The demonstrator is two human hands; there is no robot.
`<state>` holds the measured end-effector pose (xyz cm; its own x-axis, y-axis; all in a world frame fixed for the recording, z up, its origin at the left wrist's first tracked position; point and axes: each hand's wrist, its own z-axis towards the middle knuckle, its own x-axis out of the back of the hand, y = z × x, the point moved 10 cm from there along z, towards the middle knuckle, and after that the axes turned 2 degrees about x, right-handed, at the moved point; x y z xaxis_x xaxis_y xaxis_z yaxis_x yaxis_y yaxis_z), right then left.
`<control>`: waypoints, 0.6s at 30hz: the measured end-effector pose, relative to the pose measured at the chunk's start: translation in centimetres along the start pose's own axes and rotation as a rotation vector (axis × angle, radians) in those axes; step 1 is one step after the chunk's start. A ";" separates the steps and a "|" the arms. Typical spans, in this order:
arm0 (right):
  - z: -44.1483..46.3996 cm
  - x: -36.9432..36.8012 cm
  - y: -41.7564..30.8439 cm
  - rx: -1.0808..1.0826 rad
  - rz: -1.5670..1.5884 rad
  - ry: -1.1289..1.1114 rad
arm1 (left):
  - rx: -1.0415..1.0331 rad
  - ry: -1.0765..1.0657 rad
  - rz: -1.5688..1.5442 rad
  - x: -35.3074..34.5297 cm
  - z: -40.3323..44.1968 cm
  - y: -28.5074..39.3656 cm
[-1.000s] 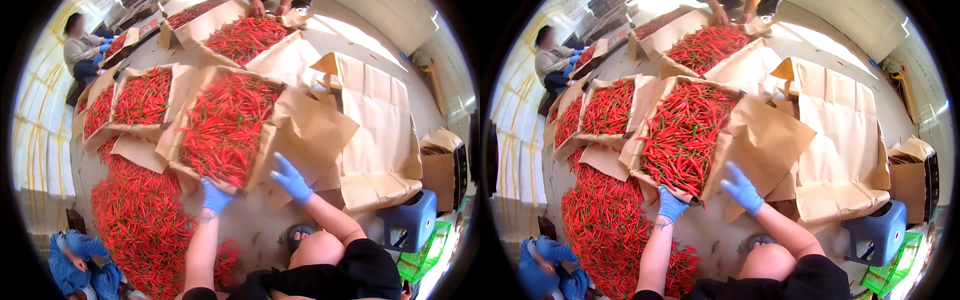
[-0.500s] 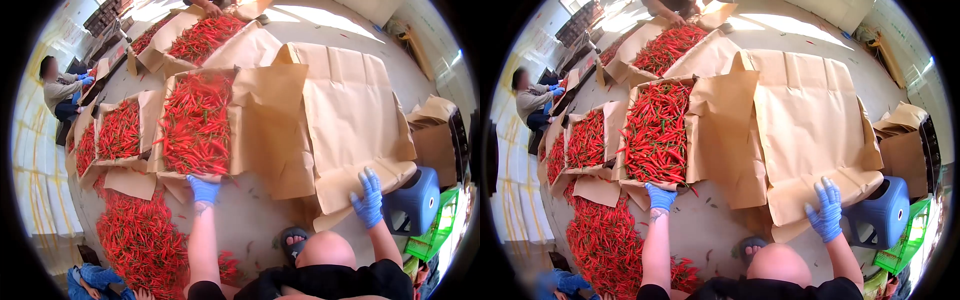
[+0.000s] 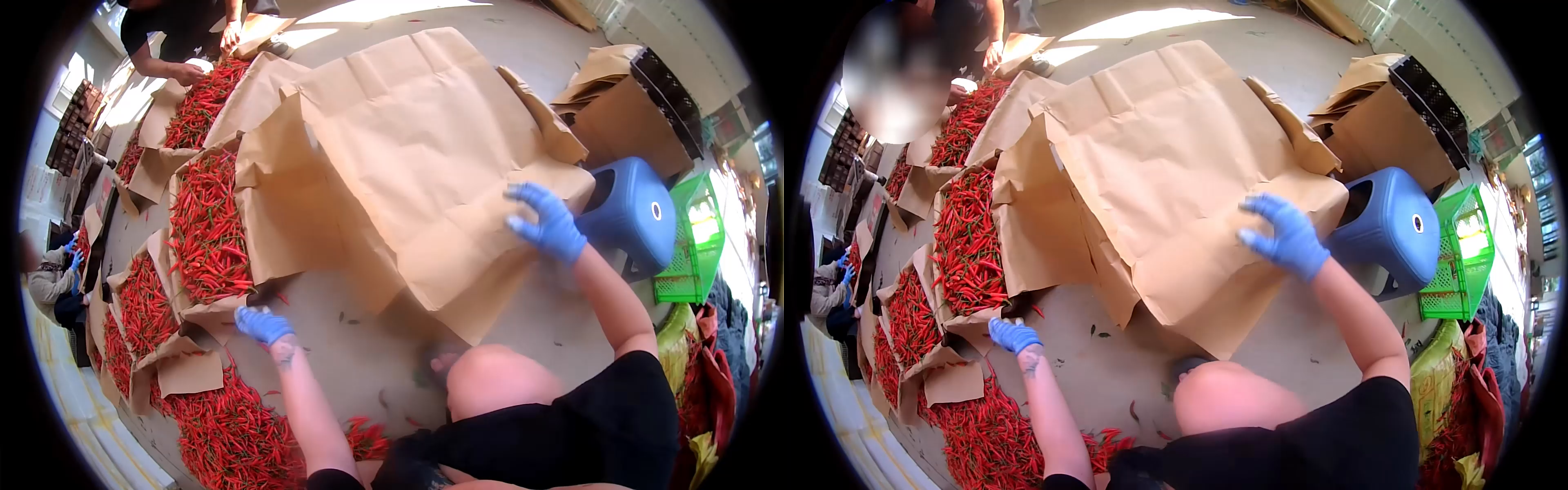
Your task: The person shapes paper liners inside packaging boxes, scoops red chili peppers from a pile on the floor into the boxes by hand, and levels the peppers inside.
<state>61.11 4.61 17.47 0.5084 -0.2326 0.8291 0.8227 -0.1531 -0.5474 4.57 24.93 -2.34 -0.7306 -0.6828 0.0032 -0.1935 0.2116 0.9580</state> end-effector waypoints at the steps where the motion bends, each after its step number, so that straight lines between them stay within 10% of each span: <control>1: 2.3 1.7 2.0 -0.037 0.049 0.160 | -0.064 -0.117 -0.219 -3.8 -7.0 3.5; 3: 7.4 3.9 7.7 -0.153 -0.092 0.272 | -0.214 -0.610 -0.045 -12.2 -17.0 6.0; 5: 10.9 6.6 11.9 -0.238 -0.419 0.328 | -1.005 -0.754 0.524 -17.9 -26.2 9.4; 9: 11.1 9.6 15.4 -0.512 -0.679 0.315 | -0.627 -0.818 0.808 -22.2 -26.5 6.6; 11: 10.7 6.2 22.1 -0.754 -0.458 -0.039 | -0.589 -0.777 0.908 -23.1 -24.9 5.1; 18: 9.8 5.8 25.8 -0.707 -0.423 0.081 | -0.472 -0.766 1.082 -25.1 -22.7 3.3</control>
<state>87.76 8.71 9.22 0.1496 -0.0843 0.9852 0.5729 -0.8047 -0.1558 37.06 26.89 7.25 -0.5745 0.2417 0.7820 0.8092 0.0240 0.5870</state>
